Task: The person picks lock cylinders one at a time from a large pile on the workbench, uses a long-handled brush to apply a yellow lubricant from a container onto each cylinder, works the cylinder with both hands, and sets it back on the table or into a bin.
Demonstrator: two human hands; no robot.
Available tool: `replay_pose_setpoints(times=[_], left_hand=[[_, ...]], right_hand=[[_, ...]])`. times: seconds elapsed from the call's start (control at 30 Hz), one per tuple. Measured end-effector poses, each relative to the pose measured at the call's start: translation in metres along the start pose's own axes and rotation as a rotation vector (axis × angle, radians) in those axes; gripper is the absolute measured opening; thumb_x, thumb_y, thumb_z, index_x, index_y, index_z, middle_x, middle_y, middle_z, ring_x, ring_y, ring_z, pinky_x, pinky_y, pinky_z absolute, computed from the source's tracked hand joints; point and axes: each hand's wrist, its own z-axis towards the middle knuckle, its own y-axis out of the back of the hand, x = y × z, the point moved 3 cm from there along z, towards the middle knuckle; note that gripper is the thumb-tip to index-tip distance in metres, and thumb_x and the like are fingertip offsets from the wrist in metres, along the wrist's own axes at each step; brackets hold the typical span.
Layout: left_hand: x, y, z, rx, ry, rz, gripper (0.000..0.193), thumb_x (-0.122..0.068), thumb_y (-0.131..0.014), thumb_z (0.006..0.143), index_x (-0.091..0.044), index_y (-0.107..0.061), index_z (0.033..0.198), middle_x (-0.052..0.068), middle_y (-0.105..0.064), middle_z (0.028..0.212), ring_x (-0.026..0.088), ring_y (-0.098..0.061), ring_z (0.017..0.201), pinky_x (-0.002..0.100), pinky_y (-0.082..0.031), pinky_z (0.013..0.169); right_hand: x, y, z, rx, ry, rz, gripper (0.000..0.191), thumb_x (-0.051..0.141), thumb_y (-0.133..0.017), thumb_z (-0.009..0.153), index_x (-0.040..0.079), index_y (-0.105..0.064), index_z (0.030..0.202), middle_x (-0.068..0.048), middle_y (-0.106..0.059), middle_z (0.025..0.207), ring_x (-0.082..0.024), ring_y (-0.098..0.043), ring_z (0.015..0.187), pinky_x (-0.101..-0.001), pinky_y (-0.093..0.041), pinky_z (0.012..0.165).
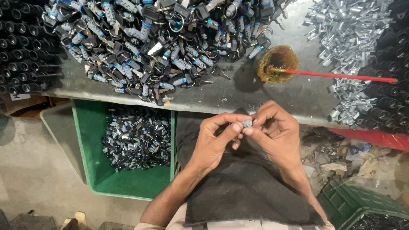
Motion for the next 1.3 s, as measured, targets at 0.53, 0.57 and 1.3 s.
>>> replay_pose_setpoints(times=[0.53,0.57,1.3], left_hand=[[-0.014,-0.027,0.065,0.001,-0.001,-0.461,0.026,-0.021,-0.065,0.106,-0.003,-0.060,0.124,0.005,-0.065,0.096,0.013,-0.062,0.085,0.030,-0.054,0.078],[-0.014,-0.027,0.066,0.002,0.009,-0.473,0.026,-0.021,-0.065,0.105,-0.003,-0.060,0.124,0.005,-0.065,0.095,0.013,-0.061,0.084,0.030,-0.053,0.078],[-0.123,0.050,-0.016,-0.518,-0.153,1.746,0.026,-0.024,-0.068,0.096,-0.011,-0.063,0.119,0.011,-0.066,0.110,0.037,-0.065,0.101,0.051,-0.052,0.079]], right_hand=[[0.061,0.064,0.018,-0.541,0.306,-0.202,0.014,0.001,-0.071,0.116,-0.011,-0.065,0.118,-0.017,-0.072,0.099,-0.025,-0.075,0.085,-0.0306,-0.064,0.078],[0.059,0.067,0.012,-0.533,0.289,-0.080,0.014,0.001,-0.070,0.115,-0.011,-0.065,0.118,-0.018,-0.071,0.099,-0.024,-0.074,0.085,-0.0301,-0.063,0.077],[0.029,-0.013,0.012,0.027,0.201,-1.280,0.033,0.022,-0.082,0.086,0.020,-0.078,0.119,-0.002,-0.063,0.093,-0.023,-0.055,0.082,-0.0386,-0.051,0.071]])
